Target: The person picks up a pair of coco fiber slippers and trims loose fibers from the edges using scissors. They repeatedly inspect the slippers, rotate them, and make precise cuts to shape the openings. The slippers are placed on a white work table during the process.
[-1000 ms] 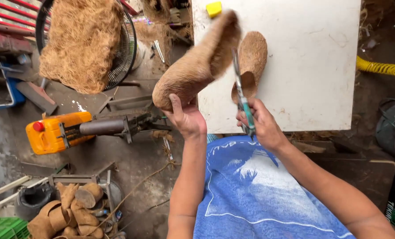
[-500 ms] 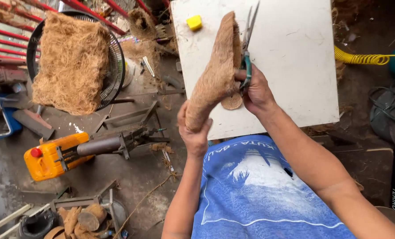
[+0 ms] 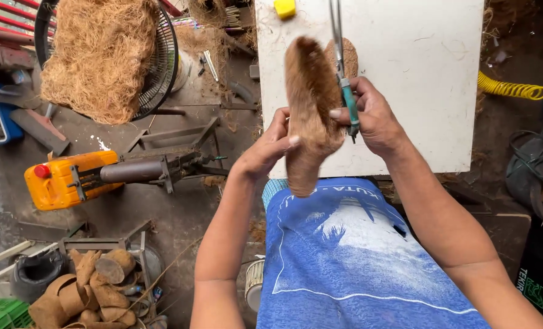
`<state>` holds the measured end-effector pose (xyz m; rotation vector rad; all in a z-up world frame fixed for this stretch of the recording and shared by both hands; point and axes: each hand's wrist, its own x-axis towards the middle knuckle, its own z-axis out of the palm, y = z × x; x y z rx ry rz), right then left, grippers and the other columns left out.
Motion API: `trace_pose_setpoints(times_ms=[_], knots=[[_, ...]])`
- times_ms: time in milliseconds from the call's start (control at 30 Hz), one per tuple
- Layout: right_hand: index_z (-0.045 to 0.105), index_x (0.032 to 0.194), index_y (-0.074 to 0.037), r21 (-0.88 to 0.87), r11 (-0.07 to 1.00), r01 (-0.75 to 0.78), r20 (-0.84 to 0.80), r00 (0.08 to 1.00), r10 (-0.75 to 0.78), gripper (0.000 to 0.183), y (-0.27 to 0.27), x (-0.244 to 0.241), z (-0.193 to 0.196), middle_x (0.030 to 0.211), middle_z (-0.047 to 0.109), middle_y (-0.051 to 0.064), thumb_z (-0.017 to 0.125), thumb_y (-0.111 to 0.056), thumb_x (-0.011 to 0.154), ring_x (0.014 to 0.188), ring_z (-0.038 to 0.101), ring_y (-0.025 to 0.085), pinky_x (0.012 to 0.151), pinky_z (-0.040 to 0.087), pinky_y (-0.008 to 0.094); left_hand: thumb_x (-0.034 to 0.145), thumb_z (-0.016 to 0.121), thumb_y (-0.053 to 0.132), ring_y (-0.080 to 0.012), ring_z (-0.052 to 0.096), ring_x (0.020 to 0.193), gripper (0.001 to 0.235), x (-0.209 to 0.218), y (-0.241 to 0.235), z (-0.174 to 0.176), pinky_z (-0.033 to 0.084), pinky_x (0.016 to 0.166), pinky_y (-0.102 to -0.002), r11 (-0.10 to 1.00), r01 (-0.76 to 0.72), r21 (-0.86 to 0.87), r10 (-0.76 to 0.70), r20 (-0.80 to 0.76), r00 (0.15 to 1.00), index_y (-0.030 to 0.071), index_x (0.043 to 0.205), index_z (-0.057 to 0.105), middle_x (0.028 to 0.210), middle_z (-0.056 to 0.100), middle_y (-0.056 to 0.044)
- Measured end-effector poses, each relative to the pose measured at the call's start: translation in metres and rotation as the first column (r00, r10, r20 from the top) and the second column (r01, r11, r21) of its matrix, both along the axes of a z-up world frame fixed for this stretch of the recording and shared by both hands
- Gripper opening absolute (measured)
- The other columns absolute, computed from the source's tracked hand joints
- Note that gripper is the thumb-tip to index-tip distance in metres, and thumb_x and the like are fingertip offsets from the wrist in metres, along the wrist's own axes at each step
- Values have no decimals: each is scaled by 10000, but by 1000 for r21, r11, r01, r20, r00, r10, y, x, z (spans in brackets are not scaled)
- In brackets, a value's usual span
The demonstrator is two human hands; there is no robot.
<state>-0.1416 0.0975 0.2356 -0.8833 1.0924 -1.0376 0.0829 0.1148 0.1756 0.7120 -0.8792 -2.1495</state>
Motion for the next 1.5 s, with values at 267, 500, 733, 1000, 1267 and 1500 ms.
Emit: trace_pose_setpoints(times_ms=[267,500,733,1000,1267,1500], knots=[[567,1109,-44,92,991,-97,-442,888,128,371,35,-38,-3,725,620,94,725,-315,911,618,589,173,599,467,293,843,721,309,-306,651,1064,729,-23,6,-1,560,882,-503,965,-229,128,222,66,973,86,1467,415,1233,612,-208],[566,1137,-15,219,972,-81,-540,820,190,415,68,-55,-20,762,657,146,696,-323,891,663,629,238,681,504,372,853,721,339,-263,620,1089,661,-23,-3,-1,536,915,-487,931,-362,44,354,138,925,122,1432,487,1212,611,-157],[575,1108,-19,161,980,-119,-530,827,188,382,68,-43,-20,756,658,150,717,-280,868,686,611,257,715,493,391,830,747,332,-270,574,1126,703,-38,-7,31,503,960,-495,947,-310,-80,320,213,923,88,1436,488,1220,596,-168],[565,1053,-53,143,983,-120,-548,817,179,374,73,-49,-24,738,682,117,710,-366,907,688,640,236,708,487,357,793,765,326,-260,566,1160,739,-38,-5,26,492,982,-497,957,-245,-155,278,246,929,90,1442,503,1246,606,-168],[567,1039,-78,118,990,-78,-534,836,129,325,76,-57,-32,714,681,101,724,-334,913,683,642,211,672,479,315,788,742,316,-214,597,1106,665,-40,-7,21,516,944,-446,964,-221,-149,249,209,946,85,1385,563,1200,638,-135],[554,1040,-84,121,991,-64,-547,829,120,363,79,-62,-34,708,665,104,744,-357,896,681,634,226,663,483,327,789,732,302,-201,599,1076,640,-46,-11,23,521,925,-424,961,-238,-142,263,191,946,77,1368,573,1179,638,-116]])
